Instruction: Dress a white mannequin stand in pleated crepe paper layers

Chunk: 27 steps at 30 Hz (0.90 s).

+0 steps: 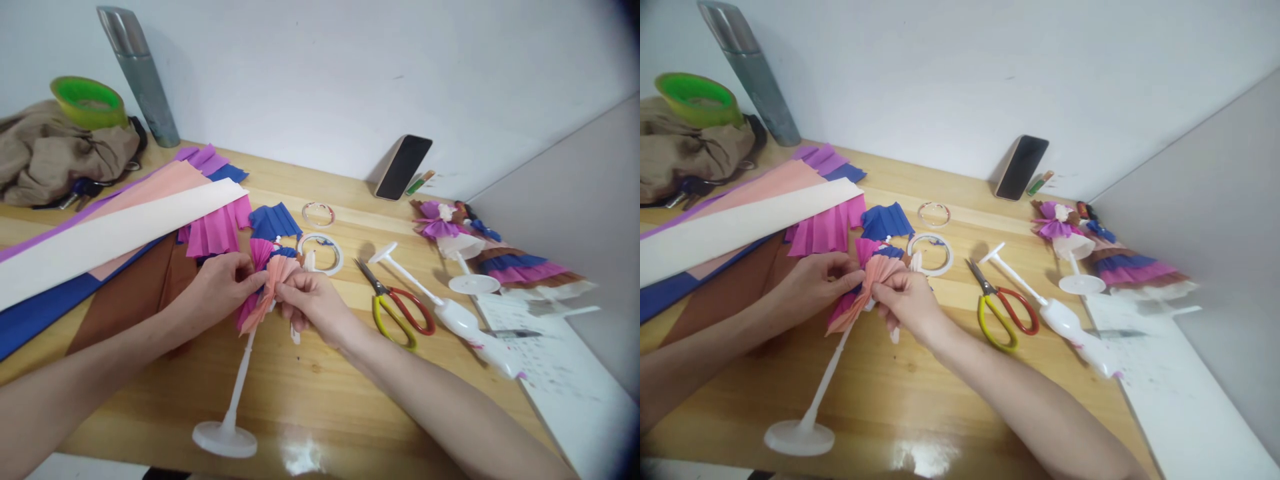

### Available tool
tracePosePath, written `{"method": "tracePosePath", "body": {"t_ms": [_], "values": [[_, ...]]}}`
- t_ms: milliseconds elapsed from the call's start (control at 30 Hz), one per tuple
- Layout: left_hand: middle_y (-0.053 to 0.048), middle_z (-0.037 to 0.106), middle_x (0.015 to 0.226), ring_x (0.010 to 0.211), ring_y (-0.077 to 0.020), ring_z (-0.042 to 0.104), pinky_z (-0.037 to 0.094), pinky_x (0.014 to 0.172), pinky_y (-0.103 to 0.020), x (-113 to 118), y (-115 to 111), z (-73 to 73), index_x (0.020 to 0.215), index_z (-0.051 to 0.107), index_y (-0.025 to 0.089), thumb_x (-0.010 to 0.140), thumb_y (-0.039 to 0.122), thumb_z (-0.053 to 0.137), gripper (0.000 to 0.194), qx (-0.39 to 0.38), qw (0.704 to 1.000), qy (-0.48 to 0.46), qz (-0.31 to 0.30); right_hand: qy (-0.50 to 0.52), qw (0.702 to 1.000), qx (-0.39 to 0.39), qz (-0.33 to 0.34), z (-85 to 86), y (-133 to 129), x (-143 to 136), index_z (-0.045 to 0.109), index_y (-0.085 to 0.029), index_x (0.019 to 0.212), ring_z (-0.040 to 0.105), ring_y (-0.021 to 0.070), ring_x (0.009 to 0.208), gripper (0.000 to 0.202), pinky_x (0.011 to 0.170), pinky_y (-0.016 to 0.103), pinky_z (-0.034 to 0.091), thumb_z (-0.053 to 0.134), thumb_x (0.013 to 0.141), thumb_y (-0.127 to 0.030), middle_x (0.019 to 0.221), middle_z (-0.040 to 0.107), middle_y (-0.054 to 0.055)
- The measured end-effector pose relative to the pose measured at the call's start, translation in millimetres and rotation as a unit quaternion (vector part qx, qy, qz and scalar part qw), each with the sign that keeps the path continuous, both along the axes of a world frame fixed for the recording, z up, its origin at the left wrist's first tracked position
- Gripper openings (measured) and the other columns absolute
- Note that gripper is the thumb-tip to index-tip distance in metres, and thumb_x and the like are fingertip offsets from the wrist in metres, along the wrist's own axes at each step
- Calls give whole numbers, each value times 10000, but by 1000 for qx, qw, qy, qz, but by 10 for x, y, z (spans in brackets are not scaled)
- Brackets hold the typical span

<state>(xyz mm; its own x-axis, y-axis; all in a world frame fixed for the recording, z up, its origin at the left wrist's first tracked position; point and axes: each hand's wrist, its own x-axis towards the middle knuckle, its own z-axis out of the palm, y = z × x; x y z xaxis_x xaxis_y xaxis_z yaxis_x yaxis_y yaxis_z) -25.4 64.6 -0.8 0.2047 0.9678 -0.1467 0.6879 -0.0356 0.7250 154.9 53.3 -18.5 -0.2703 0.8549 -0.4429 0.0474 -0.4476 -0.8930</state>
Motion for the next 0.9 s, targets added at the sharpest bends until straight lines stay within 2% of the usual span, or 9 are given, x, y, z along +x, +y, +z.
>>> {"method": "tracePosePath", "body": {"t_ms": [100,233,433,667,767,900], "values": [[-18,558,653,650,-181,508,371,605,-302,11,-14,47,656,525,196,804,566,470,403,-4,1000,7,-8,-11,1000,10,7,8,4,-1,567,-162,511,463,50,278,315,287,144,341,733,726,-321,422,577,-42],[5,514,643,628,-175,486,357,574,-294,37,-43,73,646,444,215,697,627,587,439,-16,1000,16,12,-22,1000,15,12,18,12,-6,555,-171,503,471,55,277,294,278,142,350,702,731,-284,413,575,-45],[-6,538,656,644,-183,515,372,588,-300,48,-48,45,646,443,218,699,526,587,345,5,999,30,11,-49,997,25,46,30,12,15,530,-182,495,472,64,272,320,268,151,356,686,761,-264,408,556,-54],[8,507,626,617,-166,489,370,575,-287,59,-45,38,621,414,225,707,485,563,312,20,999,25,12,-116,987,66,93,31,33,83,512,-190,523,485,79,301,310,300,177,351,643,800,-235,444,553,-43],[6,517,636,625,-168,497,378,583,-287,62,-48,40,625,433,222,704,466,560,286,22,999,18,14,-169,966,161,112,50,20,108,482,-197,500,456,71,355,326,371,189,334,606,801,-192,444,512,-44],[1,543,635,630,-172,517,381,580,-283,63,-47,44,621,442,220,703,455,576,282,24,999,19,19,-251,902,341,81,105,-60,143,477,-196,532,415,81,468,291,478,218,321,602,791,-149,493,465,-49]]}}
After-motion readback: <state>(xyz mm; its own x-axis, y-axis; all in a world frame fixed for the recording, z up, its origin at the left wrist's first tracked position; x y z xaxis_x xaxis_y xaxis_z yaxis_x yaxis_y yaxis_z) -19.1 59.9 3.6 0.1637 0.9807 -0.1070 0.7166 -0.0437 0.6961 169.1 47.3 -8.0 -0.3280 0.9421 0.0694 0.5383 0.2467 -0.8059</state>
